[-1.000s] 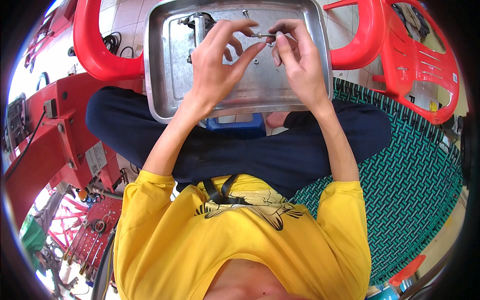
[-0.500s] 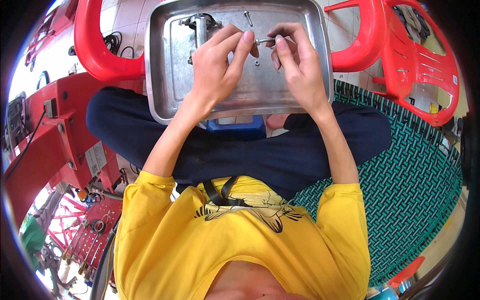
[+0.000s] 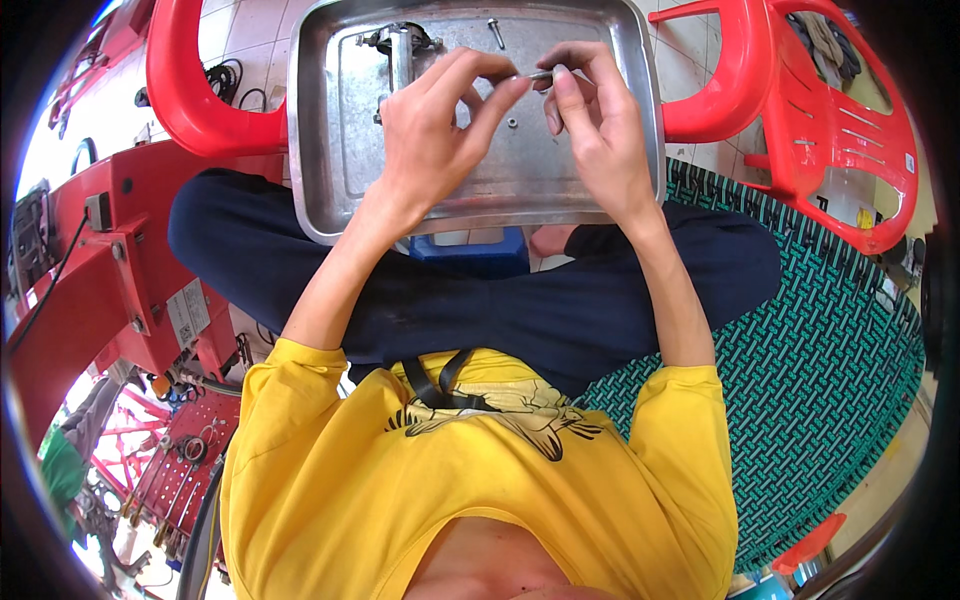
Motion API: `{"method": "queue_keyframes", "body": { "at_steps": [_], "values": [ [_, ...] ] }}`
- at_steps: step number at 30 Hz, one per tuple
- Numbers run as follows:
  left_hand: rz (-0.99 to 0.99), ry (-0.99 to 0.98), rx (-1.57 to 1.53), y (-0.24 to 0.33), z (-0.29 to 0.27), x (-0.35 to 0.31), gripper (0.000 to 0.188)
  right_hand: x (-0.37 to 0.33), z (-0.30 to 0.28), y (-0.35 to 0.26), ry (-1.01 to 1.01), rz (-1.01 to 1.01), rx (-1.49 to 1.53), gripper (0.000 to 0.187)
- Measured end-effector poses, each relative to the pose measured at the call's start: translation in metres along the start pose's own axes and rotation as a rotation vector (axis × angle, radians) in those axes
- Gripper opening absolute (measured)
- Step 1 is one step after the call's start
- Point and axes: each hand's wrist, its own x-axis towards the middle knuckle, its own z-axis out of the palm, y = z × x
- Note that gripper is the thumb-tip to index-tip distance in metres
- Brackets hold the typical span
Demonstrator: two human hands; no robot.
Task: The person assembles a motorcycle engine component on a metal tray, inserting metal pins and bolts into a housing by hand.
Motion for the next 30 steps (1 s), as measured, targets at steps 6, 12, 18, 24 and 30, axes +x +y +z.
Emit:
{"method": "queue_keyframes", "body": {
  "at_steps": [6, 12, 18, 24, 30],
  "values": [
    [-0.169, -0.016, -0.119, 0.015, -0.002, 0.002, 0.015, -0.001, 0.0, 0.0, 0.007, 0.015, 0.009, 0.012],
    [-0.15, -0.123, -0.099, -0.005, -0.004, -0.004, 0.015, -0.001, 0.002, -0.001, 0.017, 0.003, 0.04, 0.012],
    [-0.078, -0.127, -0.011, -0.006, -0.003, -0.003, 0.021, -0.001, 0.001, 0.0, 0.018, 0.006, 0.03, 0.012],
    [-0.106, -0.06, -0.056, 0.008, 0.0, -0.002, 0.026, -0.001, 0.001, 0.0, 0.034, 0.006, 0.019, 0.012],
    [-0.176, -0.085, -0.139, 0.006, -0.001, -0.002, 0.021, -0.002, 0.001, -0.001, 0.044, 0.007, 0.008, 0.012]
  ]
}}
